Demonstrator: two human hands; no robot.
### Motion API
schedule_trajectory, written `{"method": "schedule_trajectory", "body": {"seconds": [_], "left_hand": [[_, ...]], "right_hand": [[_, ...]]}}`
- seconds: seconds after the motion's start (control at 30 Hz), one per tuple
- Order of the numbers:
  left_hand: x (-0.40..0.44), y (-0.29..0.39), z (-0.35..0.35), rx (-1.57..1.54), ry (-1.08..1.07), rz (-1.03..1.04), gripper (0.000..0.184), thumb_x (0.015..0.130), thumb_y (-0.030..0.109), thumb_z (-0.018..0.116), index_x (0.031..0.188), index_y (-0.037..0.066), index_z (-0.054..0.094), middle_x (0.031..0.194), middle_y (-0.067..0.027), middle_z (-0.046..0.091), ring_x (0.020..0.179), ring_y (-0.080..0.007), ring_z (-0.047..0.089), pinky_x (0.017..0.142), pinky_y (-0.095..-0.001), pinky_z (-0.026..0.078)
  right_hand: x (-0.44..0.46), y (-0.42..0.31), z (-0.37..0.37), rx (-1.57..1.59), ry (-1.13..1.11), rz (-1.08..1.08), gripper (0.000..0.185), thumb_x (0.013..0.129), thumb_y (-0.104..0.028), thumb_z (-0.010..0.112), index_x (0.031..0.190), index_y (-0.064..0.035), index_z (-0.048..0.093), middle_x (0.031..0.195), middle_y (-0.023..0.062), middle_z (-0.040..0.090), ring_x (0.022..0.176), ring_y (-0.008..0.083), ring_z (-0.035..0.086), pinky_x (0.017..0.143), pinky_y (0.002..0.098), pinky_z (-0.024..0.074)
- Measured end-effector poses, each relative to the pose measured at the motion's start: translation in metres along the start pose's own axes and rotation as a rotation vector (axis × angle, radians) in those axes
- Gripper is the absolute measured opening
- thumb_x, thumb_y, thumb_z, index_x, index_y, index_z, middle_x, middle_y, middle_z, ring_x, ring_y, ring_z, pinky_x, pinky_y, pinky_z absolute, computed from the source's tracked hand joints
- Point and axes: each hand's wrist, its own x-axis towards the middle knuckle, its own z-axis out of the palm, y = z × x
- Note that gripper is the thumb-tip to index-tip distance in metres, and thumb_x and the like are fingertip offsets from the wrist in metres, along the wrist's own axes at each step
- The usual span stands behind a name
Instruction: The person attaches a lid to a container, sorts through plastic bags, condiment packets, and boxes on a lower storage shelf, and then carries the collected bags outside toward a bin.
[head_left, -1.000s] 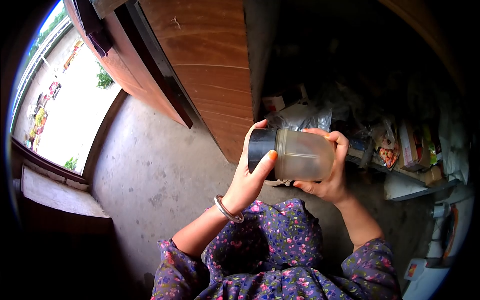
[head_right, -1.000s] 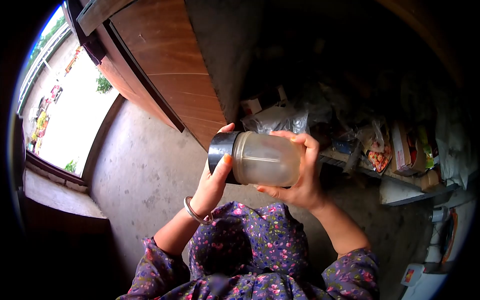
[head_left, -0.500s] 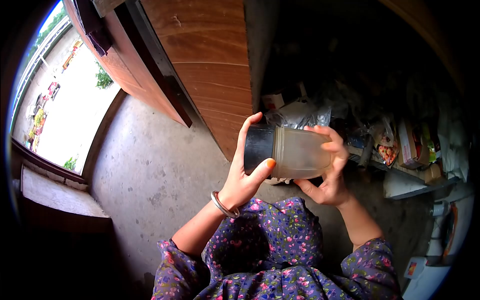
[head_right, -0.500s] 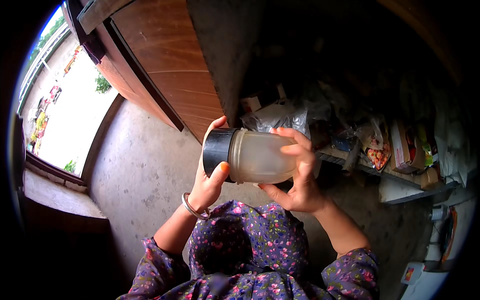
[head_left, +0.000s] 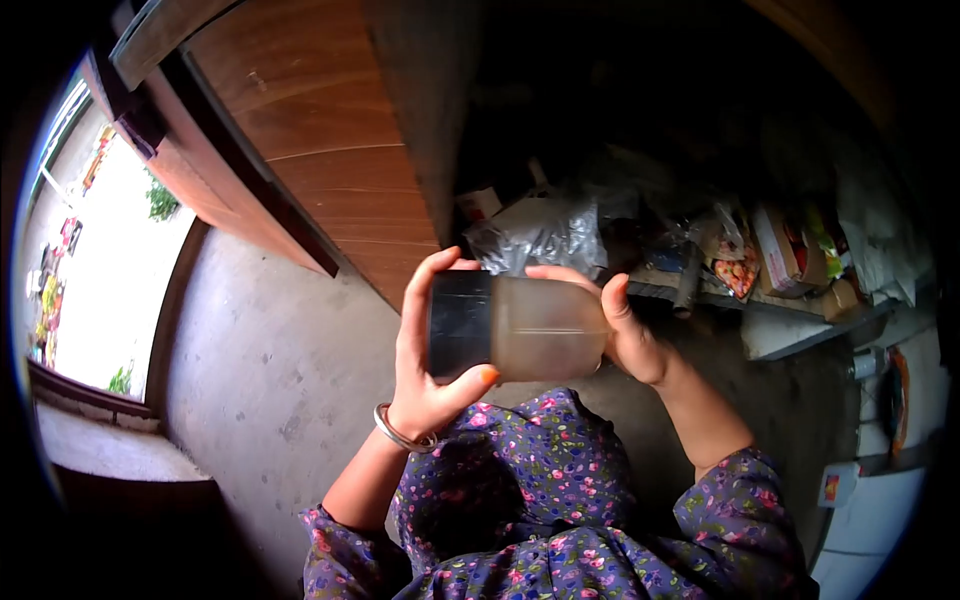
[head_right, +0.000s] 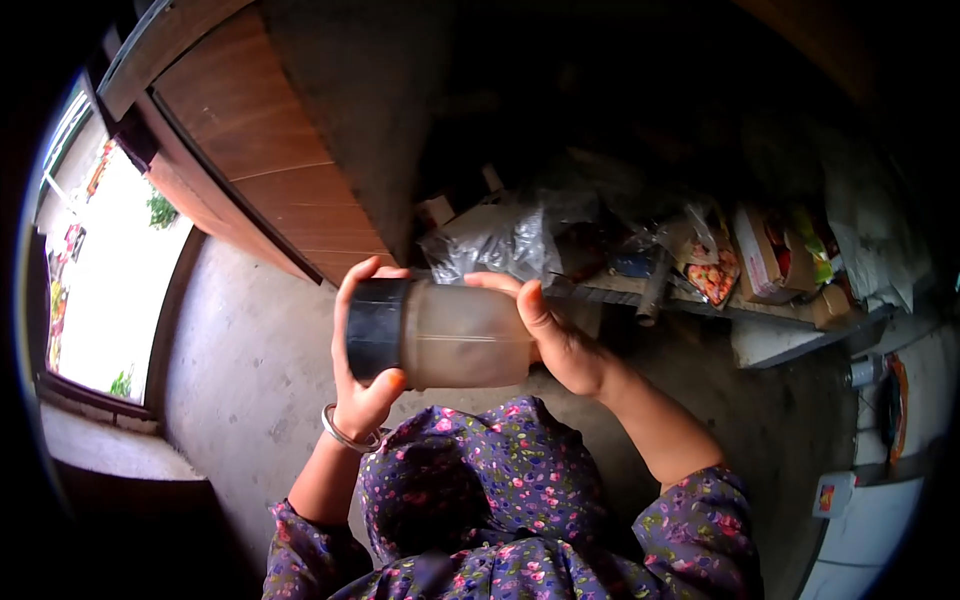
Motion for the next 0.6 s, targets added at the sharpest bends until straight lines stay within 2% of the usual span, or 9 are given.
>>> {"method": "schedule_trajectory", "body": {"seconds": [0.03, 0.13, 0.17, 0.2, 0.4, 0.43, 0.53, 0.57, 0.6], "left_hand": [[0.000, 0.005, 0.004, -0.046, 0.064, -0.027, 0.091, 0.072, 0.038, 0.074, 0.141, 0.001, 0.028, 0.124, -0.0117, 0.048, 0.112, -0.0198, 0.051, 0.096, -0.0330, 0.040], [-0.001, 0.005, 0.009, -0.066, 0.227, -0.161, 0.090, 0.075, 0.048, 0.070, 0.140, 0.000, 0.031, 0.120, -0.0106, 0.052, 0.110, -0.0192, 0.052, 0.096, -0.0329, 0.041], [-0.001, 0.004, 0.011, -0.132, 0.267, -0.193, 0.091, 0.075, 0.050, 0.069, 0.140, 0.000, 0.031, 0.120, -0.0105, 0.052, 0.110, -0.0192, 0.052, 0.096, -0.0328, 0.040], [-0.002, 0.003, 0.013, -0.197, 0.306, -0.231, 0.092, 0.075, 0.053, 0.069, 0.140, 0.000, 0.031, 0.119, -0.0104, 0.053, 0.109, -0.0193, 0.053, 0.097, -0.0326, 0.040], [-0.003, 0.013, 0.018, -0.074, 0.274, -0.159, 0.099, 0.071, 0.061, 0.070, 0.140, 0.000, 0.032, 0.119, -0.0112, 0.053, 0.111, -0.0202, 0.052, 0.097, -0.0336, 0.040], [-0.003, 0.015, 0.020, -0.093, 0.300, -0.199, 0.100, 0.071, 0.060, 0.071, 0.139, 0.000, 0.032, 0.120, -0.0115, 0.053, 0.111, -0.0205, 0.052, 0.097, -0.0339, 0.040], [-0.002, 0.013, 0.022, -0.128, 0.250, -0.180, 0.100, 0.070, 0.059, 0.073, 0.139, 0.000, 0.032, 0.121, -0.0119, 0.052, 0.112, -0.0209, 0.052, 0.097, -0.0344, 0.040], [-0.002, 0.013, 0.019, -0.088, 0.224, -0.153, 0.100, 0.070, 0.057, 0.074, 0.140, 0.000, 0.031, 0.122, -0.0121, 0.052, 0.113, -0.0212, 0.052, 0.098, -0.0346, 0.040], [-0.002, 0.010, 0.018, -0.096, 0.204, -0.109, 0.098, 0.071, 0.055, 0.073, 0.140, 0.000, 0.031, 0.122, -0.0122, 0.052, 0.113, -0.0211, 0.052, 0.098, -0.0347, 0.040]], "right_hand": [[-0.008, -0.010, 0.010, 0.000, -0.057, 0.054, 0.101, 0.080, -0.080, 0.029, 0.148, -0.0087, 0.008, 0.144, 0.0181, 0.031, 0.127, 0.0261, 0.040, 0.104, 0.0414, 0.0365], [-0.009, -0.007, 0.013, -0.401, -0.041, -0.564, 0.112, 0.079, -0.043, 0.074, 0.147, -0.0106, -0.009, 0.151, 0.0181, 0.011, 0.138, 0.0289, 0.021, 0.106, 0.0429, 0.0319], [-0.009, -0.009, 0.023, -0.442, -0.001, -0.610, 0.110, 0.072, -0.019, 0.082, 0.147, -0.0090, 0.002, 0.150, 0.0169, 0.012, 0.139, 0.0285, 0.020, 0.101, 0.0395, 0.0389], [-0.008, -0.018, 0.019, -0.921, 0.037, -0.590, 0.097, 0.075, -0.021, 0.080, 0.145, -0.0069, 0.014, 0.145, 0.0181, 0.025, 0.131, 0.0278, 0.035, 0.091, 0.0342, 0.0464], [-0.006, 0.003, -0.002, -0.297, 0.165, -0.276, 0.082, 0.082, -0.034, 0.073, 0.143, -0.0072, 0.025, 0.129, 0.0224, 0.046, 0.109, 0.0329, 0.057, 0.091, 0.0391, 0.0479], [-0.003, 0.000, 0.003, -0.684, 0.212, -0.600, 0.082, 0.082, -0.037, 0.071, 0.143, -0.0069, 0.024, 0.127, 0.0229, 0.048, 0.109, 0.0319, 0.057, 0.092, 0.0389, 0.0470], [-0.010, -0.021, 0.007, -1.258, 0.107, -0.887, 0.090, 0.081, -0.046, 0.068, 0.145, -0.0050, 0.020, 0.127, 0.0248, 0.048, 0.109, 0.0302, 0.056, 0.091, 0.0373, 0.0463], [-0.016, -0.029, 0.007, -0.879, 0.078, -0.463, 0.094, 0.079, -0.049, 0.069, 0.145, -0.0044, 0.019, 0.132, 0.0247, 0.044, 0.109, 0.0305, 0.056, 0.091, 0.0378, 0.0463], [-0.017, -0.023, 0.005, -0.682, 0.074, -0.435, 0.097, 0.078, -0.052, 0.069, 0.146, -0.0046, 0.018, 0.134, 0.0247, 0.041, 0.111, 0.0314, 0.055, 0.091, 0.0390, 0.0461]]}}
